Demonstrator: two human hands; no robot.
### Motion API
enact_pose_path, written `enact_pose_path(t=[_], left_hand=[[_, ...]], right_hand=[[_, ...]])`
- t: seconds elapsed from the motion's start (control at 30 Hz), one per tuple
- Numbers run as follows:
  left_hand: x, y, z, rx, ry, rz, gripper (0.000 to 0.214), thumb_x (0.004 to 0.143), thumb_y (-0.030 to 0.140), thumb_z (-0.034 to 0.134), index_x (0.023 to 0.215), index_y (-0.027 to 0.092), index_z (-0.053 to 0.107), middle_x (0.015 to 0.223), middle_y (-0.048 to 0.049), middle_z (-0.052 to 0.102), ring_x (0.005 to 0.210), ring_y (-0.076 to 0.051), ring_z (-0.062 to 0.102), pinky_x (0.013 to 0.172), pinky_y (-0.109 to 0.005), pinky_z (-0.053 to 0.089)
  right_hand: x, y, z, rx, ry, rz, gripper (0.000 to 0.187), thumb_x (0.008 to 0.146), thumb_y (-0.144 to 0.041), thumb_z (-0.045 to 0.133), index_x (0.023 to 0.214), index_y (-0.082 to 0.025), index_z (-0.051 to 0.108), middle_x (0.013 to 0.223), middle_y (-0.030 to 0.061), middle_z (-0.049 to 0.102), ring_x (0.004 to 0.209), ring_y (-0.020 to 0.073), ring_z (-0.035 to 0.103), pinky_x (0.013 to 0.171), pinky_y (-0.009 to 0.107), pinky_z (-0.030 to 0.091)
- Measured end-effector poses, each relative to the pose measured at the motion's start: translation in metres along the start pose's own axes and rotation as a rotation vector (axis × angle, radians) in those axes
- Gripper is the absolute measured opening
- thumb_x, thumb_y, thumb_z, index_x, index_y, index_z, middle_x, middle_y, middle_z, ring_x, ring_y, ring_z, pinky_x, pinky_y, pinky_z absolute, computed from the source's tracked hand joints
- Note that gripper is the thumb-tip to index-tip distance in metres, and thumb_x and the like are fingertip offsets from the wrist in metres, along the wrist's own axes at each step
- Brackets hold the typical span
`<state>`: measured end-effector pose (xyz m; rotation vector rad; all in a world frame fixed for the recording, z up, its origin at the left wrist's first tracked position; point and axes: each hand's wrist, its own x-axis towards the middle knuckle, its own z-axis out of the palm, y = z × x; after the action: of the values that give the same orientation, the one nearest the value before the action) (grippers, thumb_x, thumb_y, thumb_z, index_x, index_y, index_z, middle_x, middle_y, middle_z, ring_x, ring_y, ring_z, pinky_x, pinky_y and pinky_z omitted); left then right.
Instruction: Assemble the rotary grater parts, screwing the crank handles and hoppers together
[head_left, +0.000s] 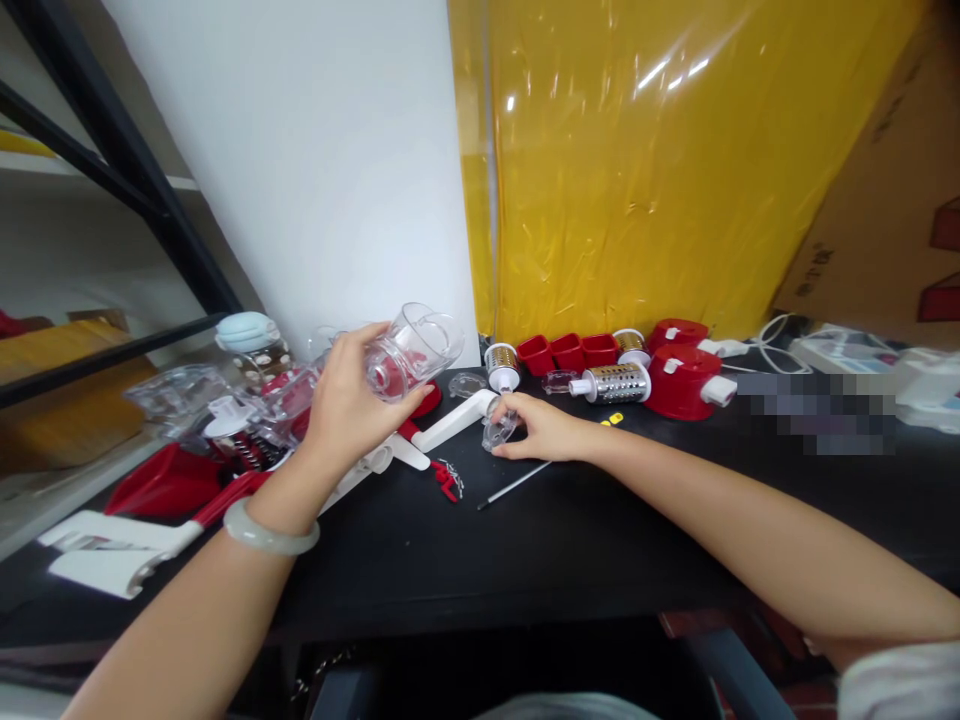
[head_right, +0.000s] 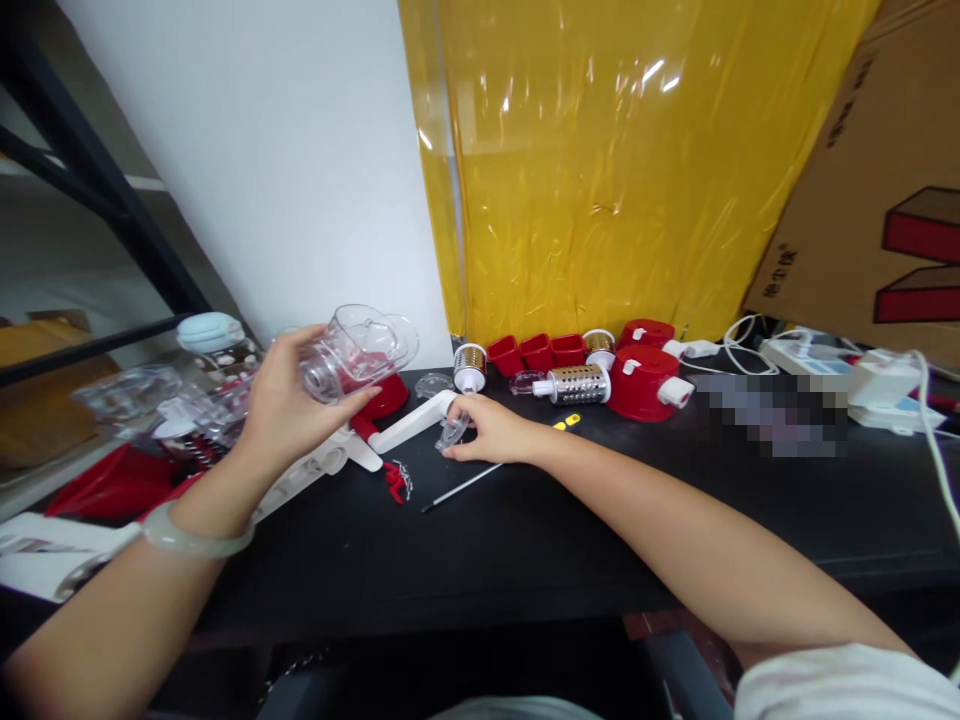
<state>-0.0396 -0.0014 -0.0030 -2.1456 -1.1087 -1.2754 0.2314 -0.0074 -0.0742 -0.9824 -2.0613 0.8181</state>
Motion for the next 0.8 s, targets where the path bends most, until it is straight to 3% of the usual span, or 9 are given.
enact_pose_path(t=[0.13,0.27,0.43,0.53,0.63,0.8], left_hand=[[0.000,-0.002,0.001,-0.035,0.019,-0.014,0.079,0.065,0.041,0.084,0.132,0.021,0.047,0.127,-0.0119,0.060,0.117,-0.032,0.060,0.101,-0.045,0.049],[-0.001,-0.002,0.002,-0.089,0.035,-0.031,0.082,0.060,0.040,0.087,0.131,0.022,0.050,0.124,-0.0111,0.061,0.115,-0.033,0.060,0.099,-0.046,0.050],[-0.001,-0.001,0.002,-0.189,0.090,-0.098,0.086,0.055,0.037,0.091,0.130,0.025,0.051,0.125,-0.0094,0.060,0.118,-0.034,0.058,0.105,-0.050,0.046],[0.002,0.001,0.001,-0.373,0.119,-0.169,0.087,0.053,0.036,0.092,0.128,0.027,0.049,0.129,-0.0092,0.058,0.123,-0.034,0.057,0.108,-0.052,0.044],[0.005,0.005,0.000,-0.568,0.056,-0.264,0.080,0.055,0.035,0.091,0.123,0.027,0.049,0.128,-0.0099,0.059,0.121,-0.033,0.059,0.106,-0.052,0.046],[0.007,0.010,0.007,-0.682,-0.001,-0.365,0.076,0.054,0.031,0.090,0.118,0.024,0.050,0.127,-0.0111,0.060,0.121,-0.032,0.060,0.107,-0.051,0.047]], right_hand=[[0.000,0.000,0.003,0.053,0.001,-0.004,0.039,0.062,-0.035,0.083,0.091,-0.021,0.061,0.106,0.0050,0.064,0.101,0.0223,0.060,0.096,0.044,0.045],[0.005,0.004,0.002,0.164,0.084,0.038,0.040,0.072,-0.045,0.075,0.099,-0.021,0.057,0.105,0.0045,0.066,0.098,0.0194,0.064,0.092,0.040,0.049],[0.009,0.002,-0.023,0.233,0.218,0.038,0.042,0.077,-0.049,0.070,0.107,-0.022,0.056,0.110,0.0051,0.065,0.102,0.0184,0.063,0.095,0.040,0.049],[0.005,-0.006,-0.044,0.176,0.256,-0.004,0.044,0.074,-0.045,0.075,0.109,-0.022,0.059,0.112,0.0049,0.065,0.106,0.0193,0.061,0.101,0.042,0.046],[0.001,-0.007,-0.058,0.055,0.273,-0.054,0.045,0.077,-0.042,0.073,0.114,-0.022,0.057,0.120,0.0063,0.062,0.111,0.0196,0.060,0.100,0.041,0.047],[0.001,0.007,-0.062,-0.258,0.293,-0.043,0.041,0.079,-0.030,0.070,0.115,-0.019,0.054,0.123,0.0104,0.056,0.113,0.0204,0.057,0.094,0.039,0.051]])
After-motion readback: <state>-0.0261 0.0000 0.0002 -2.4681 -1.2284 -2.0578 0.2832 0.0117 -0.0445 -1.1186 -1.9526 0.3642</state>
